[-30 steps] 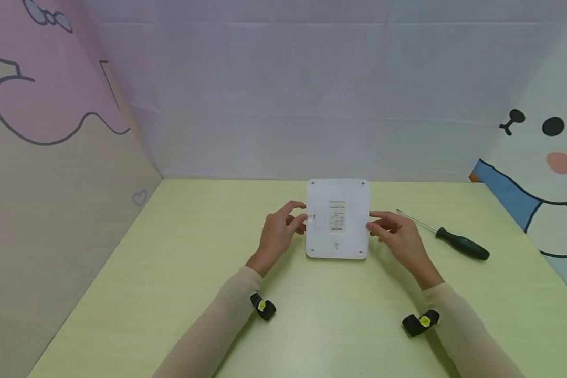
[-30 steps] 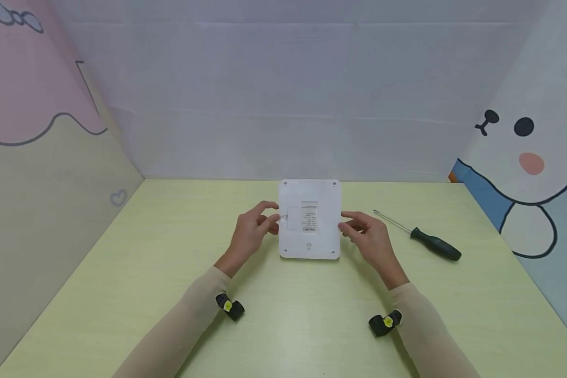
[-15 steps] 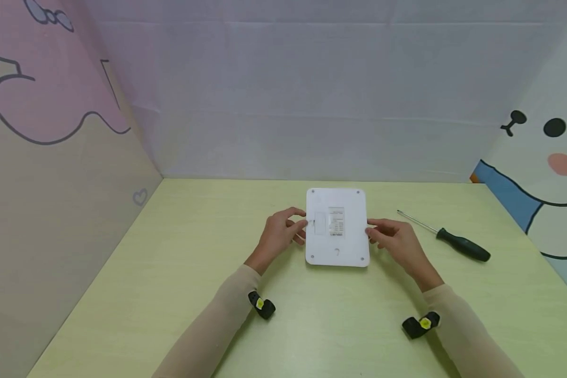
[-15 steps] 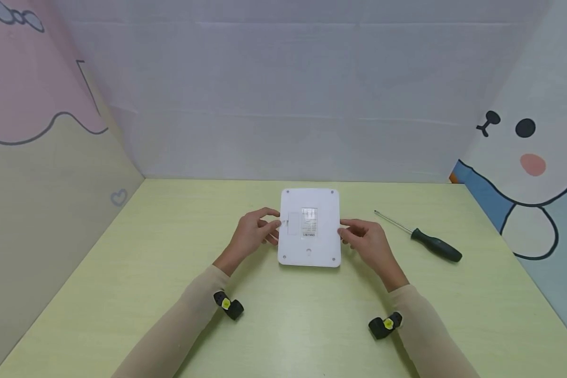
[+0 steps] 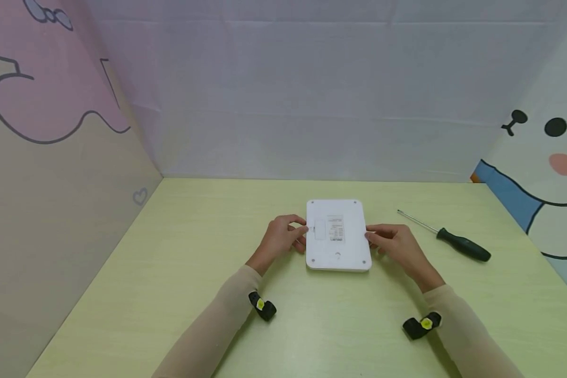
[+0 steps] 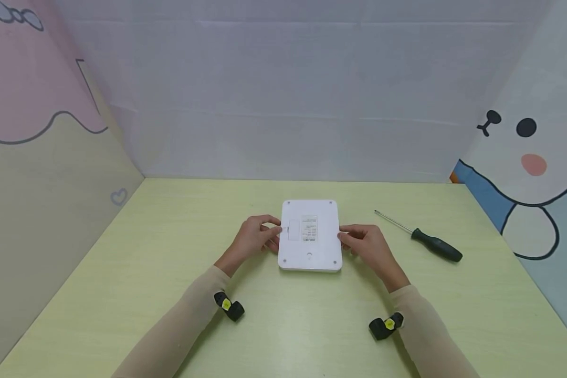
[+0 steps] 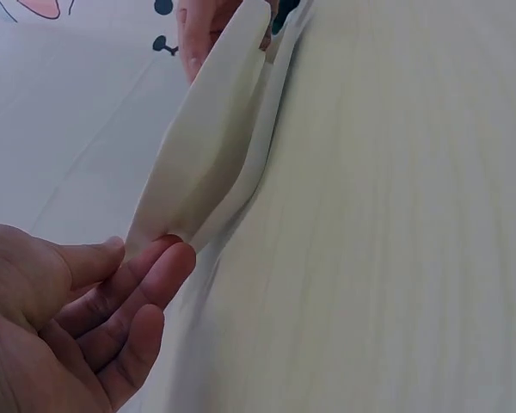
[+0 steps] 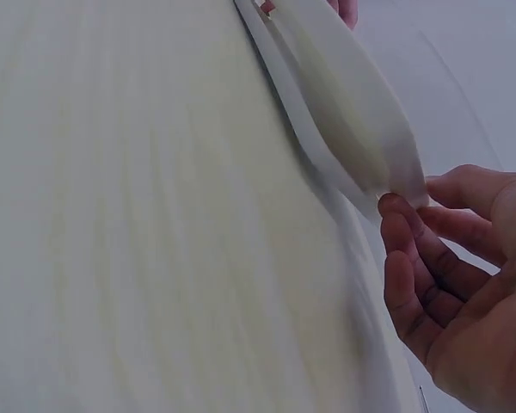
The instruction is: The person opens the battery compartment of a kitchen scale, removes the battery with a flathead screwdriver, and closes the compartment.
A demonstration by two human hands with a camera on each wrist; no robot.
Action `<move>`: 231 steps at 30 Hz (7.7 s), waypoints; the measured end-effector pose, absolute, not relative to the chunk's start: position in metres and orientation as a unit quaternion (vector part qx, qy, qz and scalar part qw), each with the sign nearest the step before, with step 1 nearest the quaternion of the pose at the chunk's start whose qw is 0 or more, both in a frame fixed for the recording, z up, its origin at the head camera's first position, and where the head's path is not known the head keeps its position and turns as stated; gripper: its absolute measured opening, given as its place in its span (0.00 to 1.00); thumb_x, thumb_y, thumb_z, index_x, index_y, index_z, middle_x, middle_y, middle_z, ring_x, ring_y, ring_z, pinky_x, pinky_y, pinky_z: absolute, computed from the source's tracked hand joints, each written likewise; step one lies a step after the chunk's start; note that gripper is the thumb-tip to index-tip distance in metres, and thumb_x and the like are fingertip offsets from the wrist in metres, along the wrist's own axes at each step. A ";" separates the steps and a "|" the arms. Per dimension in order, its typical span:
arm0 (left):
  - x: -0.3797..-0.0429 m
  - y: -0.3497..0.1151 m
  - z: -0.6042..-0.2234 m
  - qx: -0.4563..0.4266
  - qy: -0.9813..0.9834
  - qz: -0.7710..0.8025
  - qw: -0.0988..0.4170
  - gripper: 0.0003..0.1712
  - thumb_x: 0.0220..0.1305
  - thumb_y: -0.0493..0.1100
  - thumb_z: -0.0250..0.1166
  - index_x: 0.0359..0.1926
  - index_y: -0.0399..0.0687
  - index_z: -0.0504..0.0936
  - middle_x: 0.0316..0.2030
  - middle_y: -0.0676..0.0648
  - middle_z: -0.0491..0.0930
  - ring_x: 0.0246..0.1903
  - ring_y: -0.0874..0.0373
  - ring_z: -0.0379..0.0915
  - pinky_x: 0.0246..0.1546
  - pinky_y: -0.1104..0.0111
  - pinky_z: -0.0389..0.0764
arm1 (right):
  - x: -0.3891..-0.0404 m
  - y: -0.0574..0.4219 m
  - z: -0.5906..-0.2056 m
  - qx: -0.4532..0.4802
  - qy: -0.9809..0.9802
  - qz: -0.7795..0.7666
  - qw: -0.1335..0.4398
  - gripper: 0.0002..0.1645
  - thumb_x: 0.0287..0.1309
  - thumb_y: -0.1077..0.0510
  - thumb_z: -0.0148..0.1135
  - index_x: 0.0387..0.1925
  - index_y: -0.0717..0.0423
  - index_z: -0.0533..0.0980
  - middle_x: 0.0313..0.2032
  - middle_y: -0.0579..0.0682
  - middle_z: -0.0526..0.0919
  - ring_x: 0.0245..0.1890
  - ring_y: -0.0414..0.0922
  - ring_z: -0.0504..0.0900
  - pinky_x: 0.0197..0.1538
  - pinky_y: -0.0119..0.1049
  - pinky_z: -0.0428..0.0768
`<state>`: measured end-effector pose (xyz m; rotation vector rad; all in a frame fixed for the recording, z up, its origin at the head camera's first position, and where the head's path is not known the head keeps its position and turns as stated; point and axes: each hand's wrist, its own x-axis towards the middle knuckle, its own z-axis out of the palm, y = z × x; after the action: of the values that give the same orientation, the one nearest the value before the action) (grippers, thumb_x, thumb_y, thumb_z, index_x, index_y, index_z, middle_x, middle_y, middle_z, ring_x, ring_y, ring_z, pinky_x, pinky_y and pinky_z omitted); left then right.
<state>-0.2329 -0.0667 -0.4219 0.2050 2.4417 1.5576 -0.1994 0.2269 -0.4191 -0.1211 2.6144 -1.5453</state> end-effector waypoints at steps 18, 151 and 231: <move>-0.233 -0.064 -0.423 0.063 0.836 0.527 0.136 0.13 0.68 0.43 0.62 0.49 0.41 0.82 0.23 0.47 0.86 0.19 0.55 0.83 0.23 0.73 0.78 | -0.199 0.227 -0.419 -0.041 0.862 -0.499 0.080 0.24 0.65 0.52 0.62 0.56 0.65 0.78 0.36 0.54 0.86 0.30 0.40 0.79 0.29 0.34 0.79; -0.274 -0.116 -0.414 0.246 0.840 0.436 0.209 0.12 0.64 0.39 0.67 0.49 0.48 0.83 0.36 0.49 0.83 0.33 0.55 0.76 0.36 0.68 0.76 | -0.158 0.235 -0.402 -0.087 0.941 -0.317 0.081 0.57 0.48 0.39 0.74 0.68 0.68 0.60 0.37 0.50 0.81 0.29 0.41 0.72 0.30 0.31 0.69; -0.239 -0.072 -0.411 0.230 0.945 0.203 0.110 0.56 0.47 0.68 0.73 0.74 0.56 0.61 0.76 0.59 0.52 0.77 0.46 0.37 0.74 0.45 0.47 | -0.198 0.171 -0.387 -0.228 0.967 -0.113 -0.023 0.34 0.45 0.33 0.72 0.47 0.51 0.84 0.51 0.51 0.80 0.51 0.57 0.76 0.50 0.61 0.72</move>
<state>-0.2389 -0.0723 -0.4113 0.6759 2.7790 0.5959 -0.1985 0.1713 -0.3867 -0.7269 3.0816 -0.3603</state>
